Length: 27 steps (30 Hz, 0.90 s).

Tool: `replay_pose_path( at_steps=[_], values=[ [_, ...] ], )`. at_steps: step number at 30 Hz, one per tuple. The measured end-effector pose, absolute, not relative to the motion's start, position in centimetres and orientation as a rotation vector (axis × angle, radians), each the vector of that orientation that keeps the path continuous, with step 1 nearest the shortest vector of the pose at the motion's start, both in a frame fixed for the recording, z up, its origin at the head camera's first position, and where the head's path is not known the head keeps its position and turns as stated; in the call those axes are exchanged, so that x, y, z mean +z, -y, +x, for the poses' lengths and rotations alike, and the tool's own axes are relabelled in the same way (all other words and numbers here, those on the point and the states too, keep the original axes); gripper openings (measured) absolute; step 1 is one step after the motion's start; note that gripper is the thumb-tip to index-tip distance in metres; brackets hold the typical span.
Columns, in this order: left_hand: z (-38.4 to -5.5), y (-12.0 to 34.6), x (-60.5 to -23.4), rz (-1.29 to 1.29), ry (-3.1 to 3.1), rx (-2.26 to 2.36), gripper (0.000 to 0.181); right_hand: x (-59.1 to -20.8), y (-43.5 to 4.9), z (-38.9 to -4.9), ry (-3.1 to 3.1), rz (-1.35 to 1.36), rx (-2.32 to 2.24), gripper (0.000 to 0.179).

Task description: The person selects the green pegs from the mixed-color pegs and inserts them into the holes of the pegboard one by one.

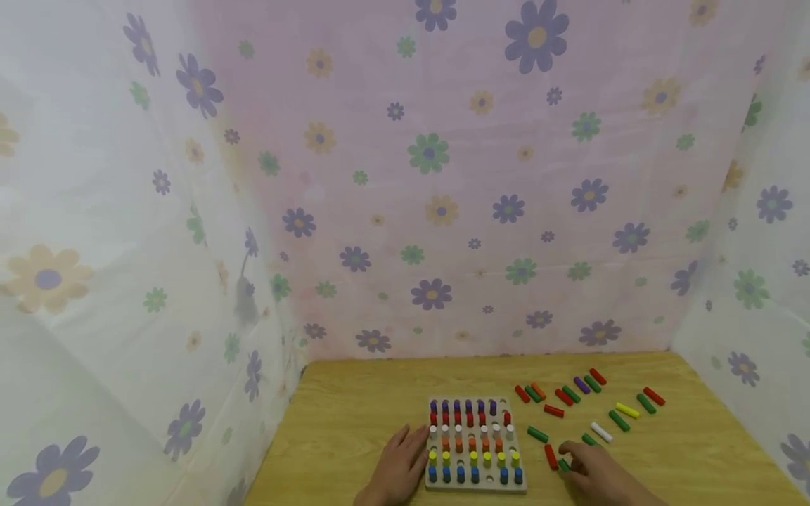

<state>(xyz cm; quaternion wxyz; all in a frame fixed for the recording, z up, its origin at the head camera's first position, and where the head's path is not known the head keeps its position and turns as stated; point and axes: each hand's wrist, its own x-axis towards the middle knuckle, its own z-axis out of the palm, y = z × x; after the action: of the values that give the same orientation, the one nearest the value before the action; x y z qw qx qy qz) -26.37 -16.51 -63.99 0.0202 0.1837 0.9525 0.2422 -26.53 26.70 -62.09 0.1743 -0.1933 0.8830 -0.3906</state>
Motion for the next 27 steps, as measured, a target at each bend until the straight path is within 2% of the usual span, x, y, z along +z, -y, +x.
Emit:
replay_pose_path(
  at_steps=[2,5,9,16,27],
  values=[
    [-26.3,16.5,-64.0,0.565,-2.945,0.756,0.054,-64.3,-27.6,-27.8,-2.497,-0.645,-1.14,0.034],
    [-26.2,16.5,-64.2,0.576,-2.949,0.759,0.053,-65.4,-28.0,-28.7,-2.488,-0.77,-1.172,0.032],
    [-26.4,16.5,-64.9,0.56,-2.941,0.739,0.056,-62.0,-26.3,-27.8,-2.52,-0.789,-1.183,0.028],
    [-26.7,16.5,-65.7,0.576,-2.965,0.729,0.058,-56.7,-23.6,-26.6,-2.589,-0.669,-1.216,0.024],
    [-26.8,16.6,-65.1,0.594,-2.977,0.698,0.058,-55.0,-21.1,-27.1,-2.599,-0.51,-1.42,0.025]
  ],
)
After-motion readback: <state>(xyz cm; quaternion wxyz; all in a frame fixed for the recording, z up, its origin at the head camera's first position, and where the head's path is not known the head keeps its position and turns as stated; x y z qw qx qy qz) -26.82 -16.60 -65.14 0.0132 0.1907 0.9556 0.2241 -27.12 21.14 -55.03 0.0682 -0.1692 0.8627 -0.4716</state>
